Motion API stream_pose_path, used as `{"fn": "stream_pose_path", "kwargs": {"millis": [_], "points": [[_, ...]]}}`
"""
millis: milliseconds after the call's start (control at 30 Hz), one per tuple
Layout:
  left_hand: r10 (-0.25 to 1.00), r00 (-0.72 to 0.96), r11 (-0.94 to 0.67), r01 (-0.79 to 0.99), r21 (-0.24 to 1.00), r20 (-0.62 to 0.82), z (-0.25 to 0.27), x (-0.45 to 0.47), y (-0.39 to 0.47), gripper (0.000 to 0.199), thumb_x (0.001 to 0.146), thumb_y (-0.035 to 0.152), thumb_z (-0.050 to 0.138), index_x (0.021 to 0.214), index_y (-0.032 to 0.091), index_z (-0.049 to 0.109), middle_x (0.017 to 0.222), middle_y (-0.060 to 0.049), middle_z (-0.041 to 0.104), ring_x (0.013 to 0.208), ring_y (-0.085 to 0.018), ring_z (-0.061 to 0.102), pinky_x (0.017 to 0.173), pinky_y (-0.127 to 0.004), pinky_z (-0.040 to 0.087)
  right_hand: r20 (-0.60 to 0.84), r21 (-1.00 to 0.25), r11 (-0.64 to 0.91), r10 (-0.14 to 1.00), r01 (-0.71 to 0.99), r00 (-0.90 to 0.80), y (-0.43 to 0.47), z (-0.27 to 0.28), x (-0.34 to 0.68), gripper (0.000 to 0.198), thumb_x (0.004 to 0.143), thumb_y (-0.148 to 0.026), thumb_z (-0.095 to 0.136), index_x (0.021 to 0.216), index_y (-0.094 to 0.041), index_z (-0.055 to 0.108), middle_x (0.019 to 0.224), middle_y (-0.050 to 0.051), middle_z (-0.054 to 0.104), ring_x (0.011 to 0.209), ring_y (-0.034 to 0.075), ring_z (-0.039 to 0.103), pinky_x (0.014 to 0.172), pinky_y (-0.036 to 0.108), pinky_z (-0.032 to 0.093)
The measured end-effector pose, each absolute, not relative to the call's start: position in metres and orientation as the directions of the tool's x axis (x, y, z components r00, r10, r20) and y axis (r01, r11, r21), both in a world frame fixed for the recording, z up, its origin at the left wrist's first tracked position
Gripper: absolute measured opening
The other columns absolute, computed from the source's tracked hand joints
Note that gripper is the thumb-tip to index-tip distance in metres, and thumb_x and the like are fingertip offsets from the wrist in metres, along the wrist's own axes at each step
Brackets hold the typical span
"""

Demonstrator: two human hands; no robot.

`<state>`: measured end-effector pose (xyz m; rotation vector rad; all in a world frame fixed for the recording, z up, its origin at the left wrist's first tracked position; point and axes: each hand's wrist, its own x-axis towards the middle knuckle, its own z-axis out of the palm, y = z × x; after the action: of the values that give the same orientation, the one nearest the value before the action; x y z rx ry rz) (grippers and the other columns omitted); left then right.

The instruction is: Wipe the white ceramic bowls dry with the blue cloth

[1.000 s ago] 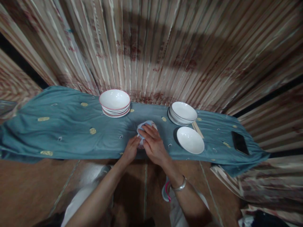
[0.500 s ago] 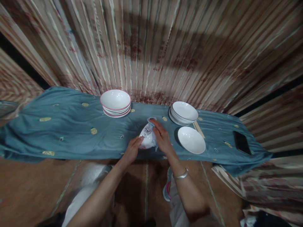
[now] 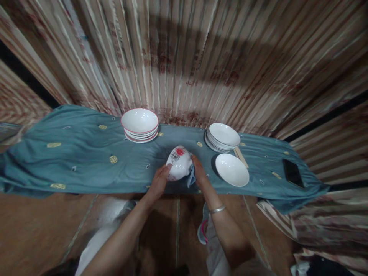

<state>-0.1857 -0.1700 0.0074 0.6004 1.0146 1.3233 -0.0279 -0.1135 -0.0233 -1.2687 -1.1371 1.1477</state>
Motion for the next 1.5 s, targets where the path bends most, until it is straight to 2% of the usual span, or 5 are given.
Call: {"fn": "stream_pose_path", "kwargs": {"millis": [167, 533, 867, 1133, 1500], "points": [[0.937, -0.147, 0.151, -0.65, 0.745, -0.318, 0.018, -0.182, -0.17, 0.03, 0.07, 0.037, 0.07, 0.088, 0.012, 0.067, 0.091, -0.011, 0.073, 0.101, -0.027, 0.064, 0.088, -0.037, 0.049, 0.04, -0.998, 0.036, 0.998, 0.058, 0.055, -0.116, -0.026, -0.035, 0.052, 0.082, -0.064, 0.045, 0.101, -0.021, 0.067, 0.114, 0.006, 0.069, 0.119, 0.026, 0.059, 0.107, 0.044, 0.042], [0.886, -0.115, 0.184, -0.802, 0.568, -0.45, 0.033, -0.189, -0.164, 0.024, 0.087, 0.025, 0.048, 0.101, 0.018, 0.065, 0.11, -0.008, 0.071, 0.114, -0.023, 0.061, 0.095, -0.034, 0.049, 0.073, -0.986, 0.064, 0.996, 0.153, 0.054, -0.136, -0.031, -0.053, 0.055, 0.086, -0.061, 0.042, 0.123, -0.025, 0.06, 0.127, 0.006, 0.063, 0.129, 0.023, 0.049, 0.111, 0.048, 0.034], [0.863, -0.106, 0.185, -0.844, 0.503, -0.494, 0.036, -0.19, -0.162, 0.03, 0.091, 0.022, 0.041, 0.11, 0.014, 0.064, 0.1, -0.008, 0.074, 0.109, -0.021, 0.063, 0.097, -0.034, 0.048, 0.265, -0.875, 0.242, 0.964, 0.419, -0.004, -0.179, -0.031, -0.073, 0.057, 0.097, -0.045, 0.03, 0.148, -0.021, 0.024, 0.154, 0.013, 0.031, 0.142, 0.025, 0.029, 0.114, 0.055, 0.028], [0.898, -0.12, 0.153, -0.818, 0.555, -0.423, 0.033, -0.19, -0.161, 0.032, 0.09, 0.027, 0.043, 0.112, 0.015, 0.063, 0.109, -0.008, 0.072, 0.108, -0.021, 0.063, 0.094, -0.032, 0.049, 0.37, -0.673, 0.424, 0.902, 0.606, -0.22, -0.203, -0.026, -0.074, 0.062, 0.097, -0.03, 0.035, 0.152, -0.016, 0.011, 0.159, 0.015, 0.013, 0.147, 0.028, 0.012, 0.115, 0.055, 0.026], [0.914, -0.095, 0.161, -0.807, 0.569, -0.394, 0.035, -0.184, -0.168, 0.049, 0.09, 0.05, 0.042, 0.108, 0.011, 0.065, 0.106, -0.011, 0.072, 0.113, -0.023, 0.061, 0.104, -0.036, 0.042, 0.453, -0.386, 0.639, 0.76, 0.666, -0.466, -0.193, -0.004, -0.079, 0.052, 0.093, -0.016, 0.039, 0.144, -0.018, 0.038, 0.147, 0.012, 0.043, 0.144, 0.024, 0.023, 0.116, 0.051, 0.023]]}}
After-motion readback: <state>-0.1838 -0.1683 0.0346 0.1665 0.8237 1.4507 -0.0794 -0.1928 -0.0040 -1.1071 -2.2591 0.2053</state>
